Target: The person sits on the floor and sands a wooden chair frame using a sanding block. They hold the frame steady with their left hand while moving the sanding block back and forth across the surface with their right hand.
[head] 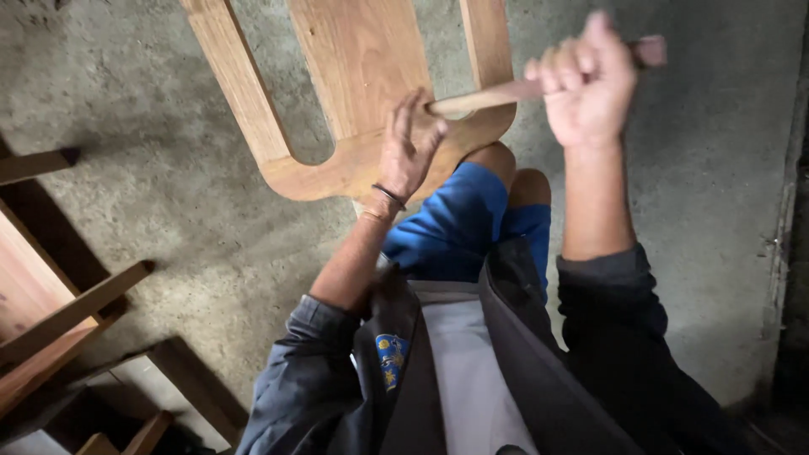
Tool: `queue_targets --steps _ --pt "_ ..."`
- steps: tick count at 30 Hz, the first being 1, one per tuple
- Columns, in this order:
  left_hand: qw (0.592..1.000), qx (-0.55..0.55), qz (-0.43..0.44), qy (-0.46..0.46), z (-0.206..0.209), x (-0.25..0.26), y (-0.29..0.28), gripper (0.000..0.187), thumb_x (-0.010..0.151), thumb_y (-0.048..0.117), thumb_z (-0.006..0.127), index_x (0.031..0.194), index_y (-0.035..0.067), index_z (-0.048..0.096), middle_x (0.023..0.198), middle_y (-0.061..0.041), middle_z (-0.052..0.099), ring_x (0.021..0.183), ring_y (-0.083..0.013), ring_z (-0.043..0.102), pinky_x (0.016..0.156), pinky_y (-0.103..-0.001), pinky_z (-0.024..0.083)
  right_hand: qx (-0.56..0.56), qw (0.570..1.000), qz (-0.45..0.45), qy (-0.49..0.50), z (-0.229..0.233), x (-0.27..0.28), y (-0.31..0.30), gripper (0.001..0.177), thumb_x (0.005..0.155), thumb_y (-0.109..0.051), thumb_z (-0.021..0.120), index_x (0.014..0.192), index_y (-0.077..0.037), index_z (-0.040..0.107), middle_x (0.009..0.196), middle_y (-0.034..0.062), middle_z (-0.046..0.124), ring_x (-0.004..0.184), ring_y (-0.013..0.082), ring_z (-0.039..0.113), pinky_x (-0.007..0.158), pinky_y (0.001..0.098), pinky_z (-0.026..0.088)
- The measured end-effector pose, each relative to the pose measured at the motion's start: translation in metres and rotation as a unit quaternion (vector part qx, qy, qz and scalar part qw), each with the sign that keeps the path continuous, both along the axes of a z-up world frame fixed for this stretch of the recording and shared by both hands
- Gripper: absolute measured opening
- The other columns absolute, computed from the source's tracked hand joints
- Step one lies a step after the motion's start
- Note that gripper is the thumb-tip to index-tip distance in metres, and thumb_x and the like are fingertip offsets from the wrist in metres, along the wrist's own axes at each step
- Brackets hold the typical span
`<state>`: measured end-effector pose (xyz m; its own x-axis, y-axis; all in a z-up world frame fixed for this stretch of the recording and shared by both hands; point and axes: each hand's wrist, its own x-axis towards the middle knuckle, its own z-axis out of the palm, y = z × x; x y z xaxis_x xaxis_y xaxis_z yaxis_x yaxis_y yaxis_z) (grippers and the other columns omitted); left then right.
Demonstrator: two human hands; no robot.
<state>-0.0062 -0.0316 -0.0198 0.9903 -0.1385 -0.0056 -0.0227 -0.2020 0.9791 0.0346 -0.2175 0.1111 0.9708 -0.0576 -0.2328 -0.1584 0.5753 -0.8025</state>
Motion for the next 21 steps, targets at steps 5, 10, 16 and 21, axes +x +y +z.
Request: queue_targets --steps 5,10,16,21 --pt "0.692 -0.612 0.119 0.365 0.065 0.015 -0.02 0.022 0.076 0.04 0.056 0.08 0.018 0.052 0.086 -0.011 0.059 0.081 -0.0252 0.056 0.078 -0.037 0.042 0.088 0.994 -0.069 -0.012 0.007 -0.018 0.007 0.034 0.082 -0.027 0.045 0.051 -0.014 0.04 0.042 -0.0012 0.036 0.043 0.013 0.04 0.063 0.0308 0.04" --pt "0.632 -0.705 0.148 0.287 0.096 0.029 -0.025 0.029 0.078 0.039 0.055 0.075 0.01 0.054 0.072 -0.011 0.057 0.081 -0.0278 0.057 0.081 -0.037 0.044 0.204 0.967 -0.146 -0.04 -0.022 -0.036 0.02 0.036 0.081 -0.024 0.04 0.047 -0.014 0.036 0.04 -0.0014 0.031 0.042 0.0142 0.034 0.064 0.0307 0.038" --pt "0.768 -0.626 0.036 0.132 0.128 0.033 -0.02 0.03 0.086 0.028 0.043 0.075 0.003 0.053 0.069 -0.013 0.06 0.077 -0.0294 0.06 0.078 -0.036 0.044 0.305 0.924 -0.232 0.021 -0.109 -0.059 0.009 0.037 0.08 -0.01 0.043 0.043 -0.01 0.043 0.04 -0.0013 0.035 0.046 0.0112 0.039 0.078 0.0317 0.041" --pt "0.862 -0.468 0.133 0.142 0.175 0.037 -0.016 0.049 0.073 0.044 0.043 0.037 0.012 0.03 0.035 0.0 0.021 0.032 -0.0126 0.03 0.043 -0.026 0.038 0.302 0.92 -0.226 0.109 -0.1 -0.056 0.022 0.024 0.062 0.009 0.047 0.044 -0.007 0.043 0.043 0.0061 0.039 0.05 0.0179 0.044 0.063 0.0227 0.043"
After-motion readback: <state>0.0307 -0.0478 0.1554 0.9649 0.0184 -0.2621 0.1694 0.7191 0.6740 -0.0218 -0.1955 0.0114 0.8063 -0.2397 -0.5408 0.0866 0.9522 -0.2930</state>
